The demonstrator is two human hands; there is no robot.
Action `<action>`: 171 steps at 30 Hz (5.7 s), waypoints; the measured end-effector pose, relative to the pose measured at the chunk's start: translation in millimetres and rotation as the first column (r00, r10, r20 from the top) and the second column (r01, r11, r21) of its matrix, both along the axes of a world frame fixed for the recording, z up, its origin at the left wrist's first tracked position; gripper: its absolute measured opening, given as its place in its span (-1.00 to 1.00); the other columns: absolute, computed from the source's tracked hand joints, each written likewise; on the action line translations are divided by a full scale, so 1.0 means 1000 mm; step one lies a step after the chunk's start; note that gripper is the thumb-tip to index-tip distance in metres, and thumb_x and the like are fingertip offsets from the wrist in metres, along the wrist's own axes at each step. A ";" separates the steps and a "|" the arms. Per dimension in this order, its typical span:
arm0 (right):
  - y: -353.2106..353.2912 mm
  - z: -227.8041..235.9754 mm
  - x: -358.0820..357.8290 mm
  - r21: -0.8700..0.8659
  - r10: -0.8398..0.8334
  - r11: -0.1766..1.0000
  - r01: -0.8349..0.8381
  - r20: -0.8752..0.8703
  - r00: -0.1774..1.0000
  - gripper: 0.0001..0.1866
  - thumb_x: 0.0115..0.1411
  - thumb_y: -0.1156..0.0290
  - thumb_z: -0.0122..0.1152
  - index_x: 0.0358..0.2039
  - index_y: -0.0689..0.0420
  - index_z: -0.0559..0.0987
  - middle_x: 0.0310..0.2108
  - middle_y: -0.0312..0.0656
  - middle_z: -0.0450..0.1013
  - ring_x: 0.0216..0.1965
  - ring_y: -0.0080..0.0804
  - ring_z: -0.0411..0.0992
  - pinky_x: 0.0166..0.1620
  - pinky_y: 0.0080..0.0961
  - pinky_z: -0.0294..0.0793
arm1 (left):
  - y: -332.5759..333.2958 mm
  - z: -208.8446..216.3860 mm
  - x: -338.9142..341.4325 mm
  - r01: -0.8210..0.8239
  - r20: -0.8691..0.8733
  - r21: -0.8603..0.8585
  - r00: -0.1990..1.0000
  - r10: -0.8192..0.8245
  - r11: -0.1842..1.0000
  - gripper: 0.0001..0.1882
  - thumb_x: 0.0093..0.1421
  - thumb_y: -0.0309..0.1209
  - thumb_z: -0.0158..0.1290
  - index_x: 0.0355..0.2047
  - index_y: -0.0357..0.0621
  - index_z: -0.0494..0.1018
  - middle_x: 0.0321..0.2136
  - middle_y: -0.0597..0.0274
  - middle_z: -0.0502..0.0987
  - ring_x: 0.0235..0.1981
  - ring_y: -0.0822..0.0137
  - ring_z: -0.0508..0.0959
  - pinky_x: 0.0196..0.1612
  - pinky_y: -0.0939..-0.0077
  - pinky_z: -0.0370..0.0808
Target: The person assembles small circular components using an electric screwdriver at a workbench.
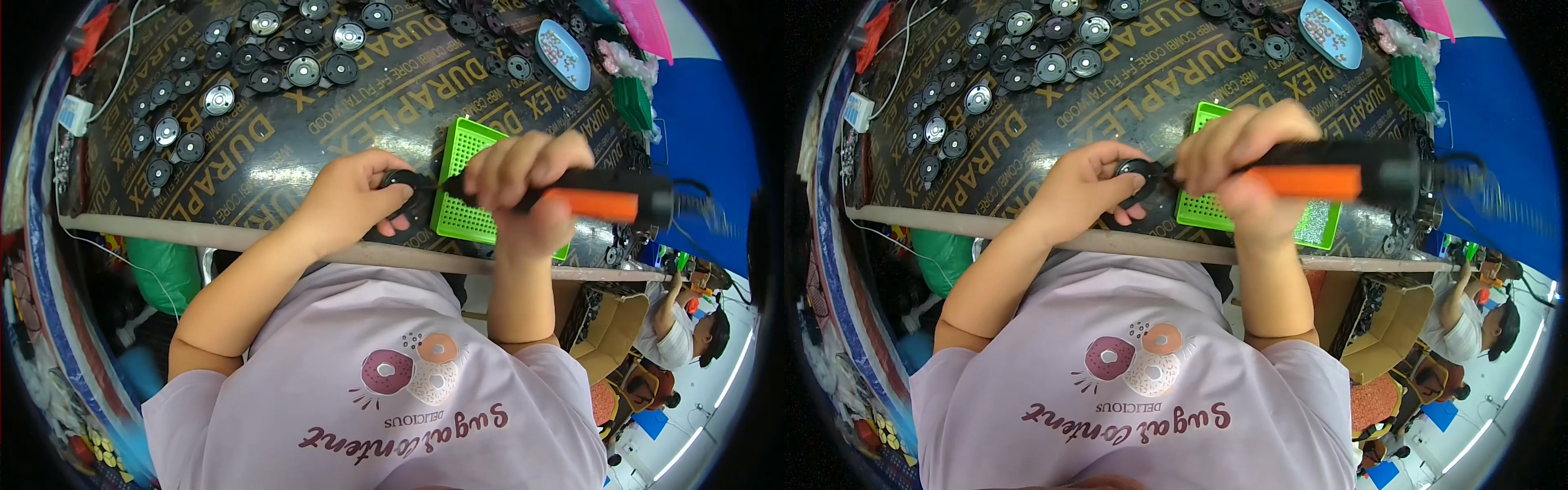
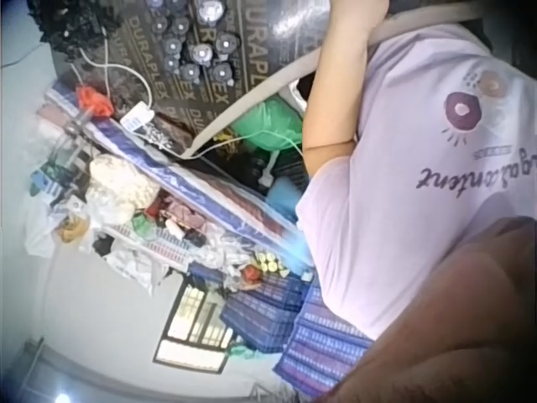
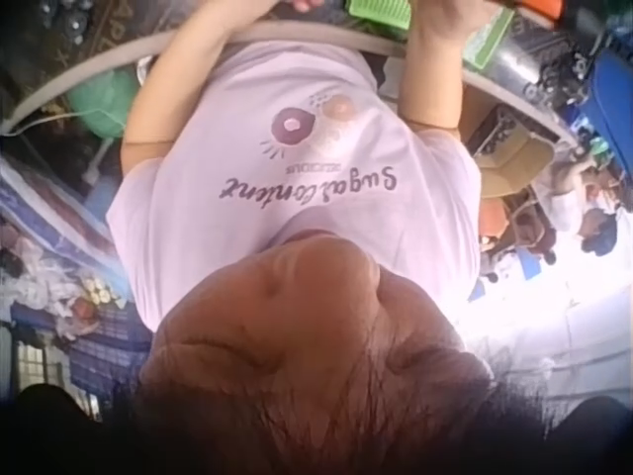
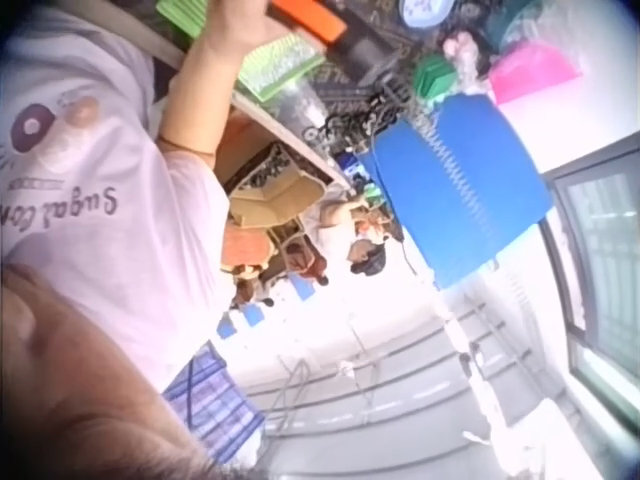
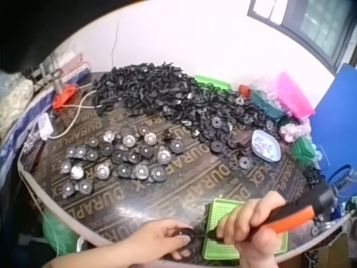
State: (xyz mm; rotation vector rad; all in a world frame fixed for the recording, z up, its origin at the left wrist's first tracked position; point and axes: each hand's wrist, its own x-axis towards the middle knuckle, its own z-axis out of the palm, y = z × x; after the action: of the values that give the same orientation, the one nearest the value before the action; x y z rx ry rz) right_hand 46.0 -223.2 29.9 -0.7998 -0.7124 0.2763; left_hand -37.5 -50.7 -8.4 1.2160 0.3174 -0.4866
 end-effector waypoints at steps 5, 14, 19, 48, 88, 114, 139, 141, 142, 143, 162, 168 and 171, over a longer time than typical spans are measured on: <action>0.006 0.015 0.007 -0.163 0.254 0.965 -0.204 0.409 0.876 -0.68 0.04 0.34 0.40 -0.36 0.16 0.42 -0.55 -0.12 0.44 -0.55 -0.25 0.46 -0.41 -0.28 0.48 | 0.011 0.009 -0.012 0.039 0.000 0.273 0.999 -0.041 0.961 -0.78 0.19 -0.50 0.02 -0.14 -0.27 0.44 -0.46 0.23 0.55 -0.55 0.50 0.55 -0.51 0.64 0.50; -0.022 -0.010 0.048 -0.230 -0.611 0.752 0.618 0.108 0.784 -0.84 0.04 0.67 0.27 -0.51 0.24 0.44 -0.66 -0.22 0.40 -0.68 -0.51 0.39 -0.56 -0.60 0.40 | 0.101 0.024 -0.104 0.676 -0.292 0.717 0.515 -0.806 0.172 -0.75 -0.06 -0.56 0.08 -0.31 -0.08 0.56 -0.39 0.11 0.59 -0.29 0.08 0.57 -0.22 0.28 0.50; -0.020 -0.015 0.048 -0.254 -0.593 0.761 0.597 0.101 0.799 -0.85 0.01 0.67 0.29 -0.54 0.24 0.45 -0.66 -0.24 0.41 -0.70 -0.53 0.39 -0.56 -0.63 0.39 | 0.108 -0.039 -0.165 0.644 -0.631 0.717 0.438 -0.640 -0.266 -0.83 -0.01 -0.48 0.01 -0.40 -0.13 0.56 -0.39 0.03 0.59 -0.29 0.04 0.59 -0.22 0.22 0.53; -0.024 0.007 0.028 -0.065 -0.491 0.868 0.492 0.032 0.871 -0.85 0.17 0.58 0.13 -0.33 0.15 0.32 -0.62 -0.17 0.33 -0.64 -0.38 0.34 -0.46 -0.37 0.40 | 0.067 -0.005 0.088 -0.395 0.316 0.898 0.886 -0.340 -0.195 -0.64 -0.04 -0.23 0.28 -0.32 -0.24 0.58 -0.17 0.12 0.43 -0.05 0.07 0.32 -0.02 0.17 0.26; 0.040 -0.011 -0.012 -0.241 -0.120 0.955 0.175 0.227 0.966 -0.79 0.12 0.62 0.13 -0.40 0.13 0.27 -0.63 -0.20 0.32 -0.65 -0.41 0.34 -0.46 -0.38 0.44 | -0.004 -0.040 0.013 -0.046 0.115 0.029 0.992 0.042 0.999 -0.81 0.16 -0.55 0.05 -0.20 -0.30 0.39 -0.49 0.22 0.53 -0.58 0.48 0.58 -0.63 0.67 0.46; -0.020 -0.016 0.051 -0.246 -0.660 0.703 0.667 0.124 0.741 -0.86 0.04 0.68 0.25 -0.50 0.25 0.44 -0.66 -0.20 0.41 -0.69 -0.50 0.38 -0.56 -0.59 0.40 | -0.011 -0.027 0.015 -0.148 -0.019 -0.086 0.989 0.147 0.985 -0.75 0.16 -0.63 0.01 -0.16 -0.27 0.27 -0.22 0.00 0.49 -0.31 0.25 0.61 -0.34 0.55 0.61; -0.023 -0.003 0.042 -0.139 -0.619 0.770 0.623 0.075 0.782 -0.81 0.06 0.65 0.23 -0.40 0.20 0.38 -0.65 -0.14 0.38 -0.68 -0.40 0.36 -0.50 -0.42 0.44 | -0.013 -0.026 0.017 -0.110 -0.092 -0.141 0.991 0.098 0.984 -0.66 0.18 -0.53 0.02 -0.02 -0.33 0.34 -0.20 0.08 0.49 -0.31 0.26 0.62 -0.37 0.58 0.61; -0.021 0.005 0.032 -0.110 -0.518 0.847 0.521 0.057 0.854 -0.88 0.16 0.60 0.10 -0.36 0.15 0.34 -0.63 -0.16 0.32 -0.65 -0.39 0.32 -0.48 -0.36 0.41 | -0.013 -0.028 0.017 -0.104 -0.084 -0.146 0.992 0.093 0.984 -0.66 0.18 -0.53 0.03 -0.02 -0.32 0.34 -0.21 0.09 0.49 -0.33 0.26 0.62 -0.37 0.57 0.61; -0.019 0.007 0.027 -0.091 -0.456 0.885 0.457 0.029 0.890 -0.90 0.19 0.58 0.05 -0.35 0.14 0.33 -0.62 -0.17 0.31 -0.64 -0.39 0.31 -0.48 -0.35 0.40 | -0.012 -0.029 0.017 -0.112 -0.091 -0.140 0.991 0.100 0.984 -0.66 0.18 -0.53 0.03 -0.02 -0.32 0.34 -0.21 0.09 0.49 -0.33 0.26 0.62 -0.37 0.57 0.61; -0.017 0.007 0.023 -0.074 -0.369 0.926 0.370 0.029 0.929 -0.93 0.22 0.54 0.00 -0.35 0.14 0.31 -0.61 -0.17 0.30 -0.64 -0.38 0.30 -0.48 -0.34 0.40 | -0.013 -0.030 0.018 -0.109 -0.089 -0.131 0.991 0.098 0.985 -0.66 0.18 -0.53 0.03 -0.02 -0.31 0.34 -0.21 0.09 0.50 -0.33 0.26 0.62 -0.37 0.56 0.61; 0.021 -0.018 0.002 -0.187 -0.302 0.924 0.334 0.179 0.936 -0.70 -0.05 0.79 0.23 -0.41 0.20 0.33 -0.57 -0.17 0.42 -0.59 -0.54 0.42 -0.46 -0.62 0.48 | -0.014 -0.028 0.018 -0.144 -0.092 -0.132 0.987 0.132 0.981 -0.68 0.16 -0.57 0.03 -0.05 -0.35 0.37 -0.32 0.08 0.52 -0.42 0.31 0.62 -0.46 0.57 0.62; 0.021 -0.022 -0.001 -0.188 -0.252 0.939 0.286 0.189 0.949 -0.70 -0.05 0.78 0.23 -0.42 0.18 0.32 -0.58 -0.18 0.42 -0.58 -0.56 0.41 -0.46 -0.64 0.44 | -0.012 -0.026 0.019 -0.115 -0.095 -0.111 0.990 0.105 0.987 -0.68 0.16 -0.57 0.03 -0.05 -0.35 0.37 -0.33 0.08 0.52 -0.42 0.30 0.62 -0.46 0.57 0.62; 0.020 -0.018 -0.002 -0.211 -0.226 0.939 0.272 0.220 0.949 -0.74 0.02 0.70 0.20 -0.40 0.16 0.31 -0.60 -0.19 0.38 -0.61 -0.49 0.37 -0.45 -0.51 0.43 | -0.014 -0.030 0.019 -0.136 -0.079 -0.135 0.989 0.126 0.982 -0.68 0.16 -0.57 0.03 -0.06 -0.34 0.38 -0.33 0.08 0.52 -0.42 0.31 0.62 -0.46 0.57 0.62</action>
State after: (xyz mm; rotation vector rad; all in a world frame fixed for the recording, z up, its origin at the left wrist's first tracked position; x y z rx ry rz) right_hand 44.4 -203.0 11.6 -1.1487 -0.7576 0.0530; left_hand -18.7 -64.5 -38.5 1.0360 0.4142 -0.4311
